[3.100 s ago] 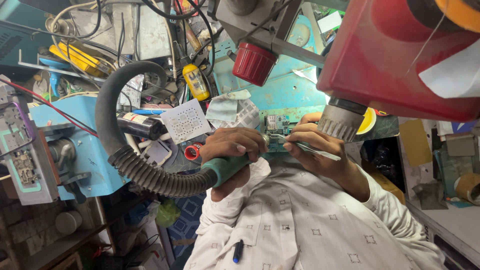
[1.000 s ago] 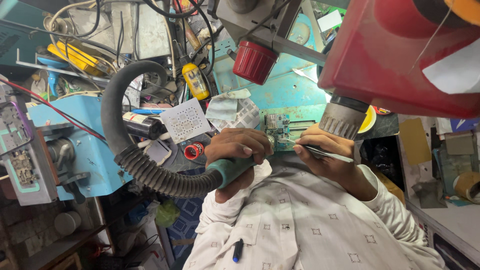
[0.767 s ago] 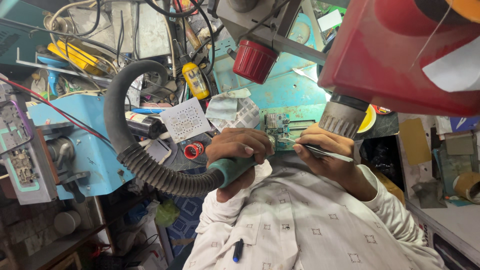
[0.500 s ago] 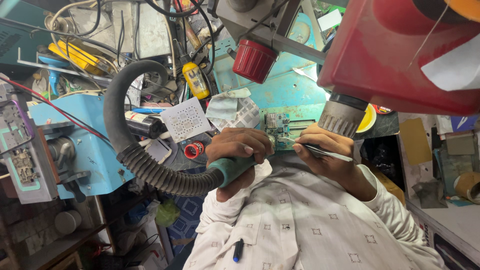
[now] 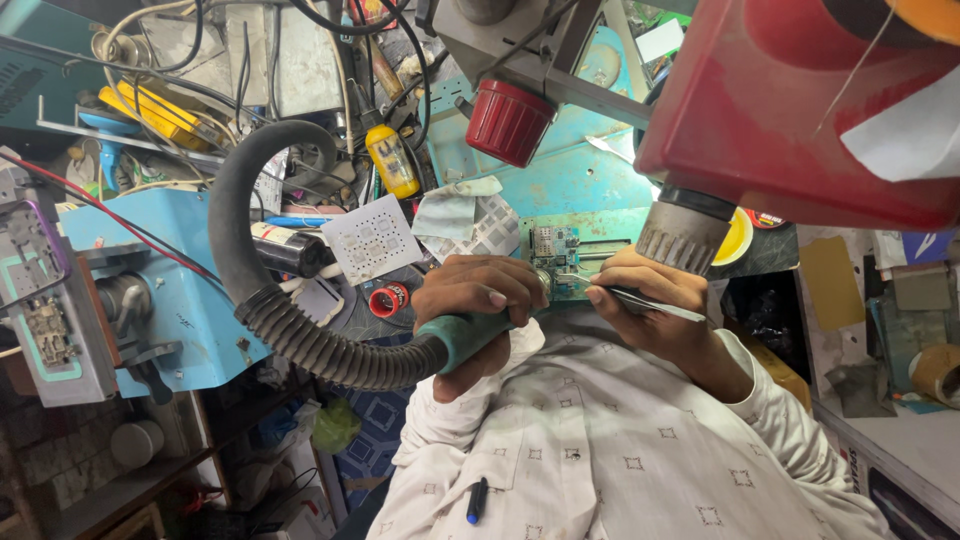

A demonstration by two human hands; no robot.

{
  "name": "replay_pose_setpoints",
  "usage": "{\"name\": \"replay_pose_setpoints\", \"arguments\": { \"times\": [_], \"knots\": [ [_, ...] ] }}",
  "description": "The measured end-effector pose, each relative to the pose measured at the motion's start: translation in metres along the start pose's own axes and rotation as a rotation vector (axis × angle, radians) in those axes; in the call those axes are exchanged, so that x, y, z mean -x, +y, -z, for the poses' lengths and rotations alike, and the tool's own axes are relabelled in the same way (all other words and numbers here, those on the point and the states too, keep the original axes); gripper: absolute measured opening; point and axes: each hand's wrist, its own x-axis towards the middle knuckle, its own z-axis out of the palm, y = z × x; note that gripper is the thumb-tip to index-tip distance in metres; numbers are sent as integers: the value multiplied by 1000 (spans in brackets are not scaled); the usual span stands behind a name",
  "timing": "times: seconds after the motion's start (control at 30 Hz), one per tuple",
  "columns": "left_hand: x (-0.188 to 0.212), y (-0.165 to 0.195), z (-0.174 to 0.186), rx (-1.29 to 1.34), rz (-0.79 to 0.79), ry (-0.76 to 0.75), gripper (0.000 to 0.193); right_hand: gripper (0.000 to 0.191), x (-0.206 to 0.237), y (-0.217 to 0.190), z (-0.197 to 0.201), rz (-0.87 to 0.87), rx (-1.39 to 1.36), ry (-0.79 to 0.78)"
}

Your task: The person solders components on a small circuit board clamped at a repair workbench. They hold a soldering iron in one hand and thin tweezers or wire in the other, touching the iron to points on the board and repositioning the tool repeatedly while working on different spots.

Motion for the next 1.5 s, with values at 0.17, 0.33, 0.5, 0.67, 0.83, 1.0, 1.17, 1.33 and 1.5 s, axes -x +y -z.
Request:
{"name": "replay_pose_setpoints", "arguments": {
  "times": [0.17,0.33,0.5,0.67,0.83,1.0,1.17,1.33,1.5],
  "knots": [
    [-1,-1,-3,13,-19,4,80,13,-1,-1,-1,-10,-19,9],
    [-1,-4,-6,-6,-55,7,78,13,-1,0,-1,-2,-11,10],
    [-2,-3,-3,6,-61,2,78,13,0,0,-1,-1,-13,16],
    [-1,-4,-2,8,-78,11,78,13,-1,0,-1,-2,-17,3],
    [-1,-3,-2,6,-64,11,78,13,-1,0,-1,-1,-42,3],
    [-2,-3,-1,-1,-56,8,78,13,-2,1,-1,11,-32,13],
    [-2,-2,-1,-12,-46,5,79,12,-3,0,0,27,-27,-1],
    [-1,-2,0,-14,-49,4,79,12,-3,0,0,26,-28,1],
    [-1,-2,3,-14,-50,18,81,12,0,2,-1,18,-25,5]
  ]
}}
